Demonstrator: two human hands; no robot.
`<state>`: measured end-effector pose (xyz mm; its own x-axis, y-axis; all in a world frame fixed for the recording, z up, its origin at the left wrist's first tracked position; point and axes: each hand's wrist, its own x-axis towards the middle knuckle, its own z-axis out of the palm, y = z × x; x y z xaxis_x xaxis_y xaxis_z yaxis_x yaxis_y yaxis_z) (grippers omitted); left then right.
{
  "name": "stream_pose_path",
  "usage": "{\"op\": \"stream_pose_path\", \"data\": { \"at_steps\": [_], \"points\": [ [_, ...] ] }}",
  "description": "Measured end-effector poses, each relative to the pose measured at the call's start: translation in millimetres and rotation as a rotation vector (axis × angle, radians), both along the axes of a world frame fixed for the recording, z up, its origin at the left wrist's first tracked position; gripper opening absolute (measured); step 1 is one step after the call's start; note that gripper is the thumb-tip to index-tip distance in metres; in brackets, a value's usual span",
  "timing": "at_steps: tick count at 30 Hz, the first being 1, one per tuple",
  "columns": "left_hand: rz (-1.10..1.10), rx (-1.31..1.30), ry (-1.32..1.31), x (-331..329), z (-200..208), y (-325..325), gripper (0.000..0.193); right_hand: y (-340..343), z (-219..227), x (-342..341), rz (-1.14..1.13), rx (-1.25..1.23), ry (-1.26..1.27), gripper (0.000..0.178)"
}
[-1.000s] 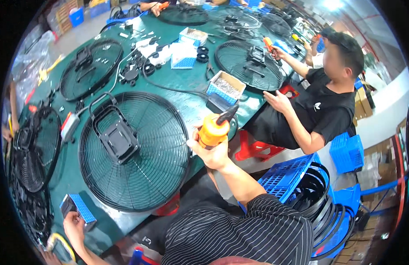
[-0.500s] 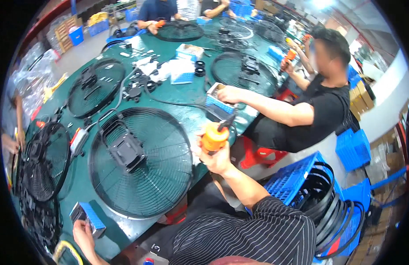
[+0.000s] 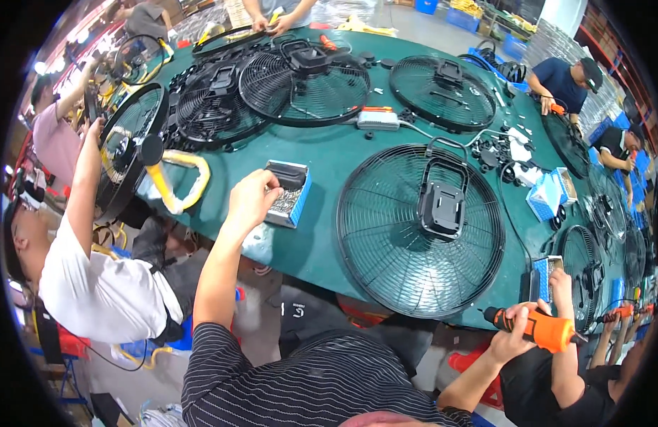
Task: Assembling the outer grilles and components of industrial fans.
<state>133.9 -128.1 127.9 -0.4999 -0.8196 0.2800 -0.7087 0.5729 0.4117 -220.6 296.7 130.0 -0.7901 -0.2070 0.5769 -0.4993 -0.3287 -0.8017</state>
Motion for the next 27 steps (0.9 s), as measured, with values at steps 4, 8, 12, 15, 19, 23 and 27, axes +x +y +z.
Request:
{"op": "stream_pose_path", "data": {
  "at_steps": [4, 8, 12, 15, 19, 23, 27],
  "points": [
    [0.024, -0.041, 0.146, -7, 9, 17, 0.012, -4, 24, 11, 0.133, -0.095, 0.023, 0.040],
    [-0.327, 0.414, 0.512, -35, 8, 94, 0.014, -16, 46, 38, 0.374, -0.366, -0.126, 0.041],
    [-0.827, 0.808, 0.752, -74, -2, 177, 0.013, -37, 59, 70, 0.709, -0.578, -0.284, 0.041],
    [-0.878, 0.898, 0.837, -88, -4, 205, 0.013, -50, 63, 82, 0.773, -0.630, -0.357, 0.040],
    [-0.883, 0.897, 0.870, -92, -1, 211, 0.013, -56, 64, 87, 0.819, -0.633, -0.403, 0.039],
    [-0.894, 0.865, 0.863, -92, -3, 209, 0.014, -58, 63, 89, 0.765, -0.631, -0.407, 0.039],
    [-0.894, 0.885, 0.859, -91, -8, 207, 0.015, -59, 67, 93, 0.716, -0.664, -0.378, 0.040]
  ]
}}
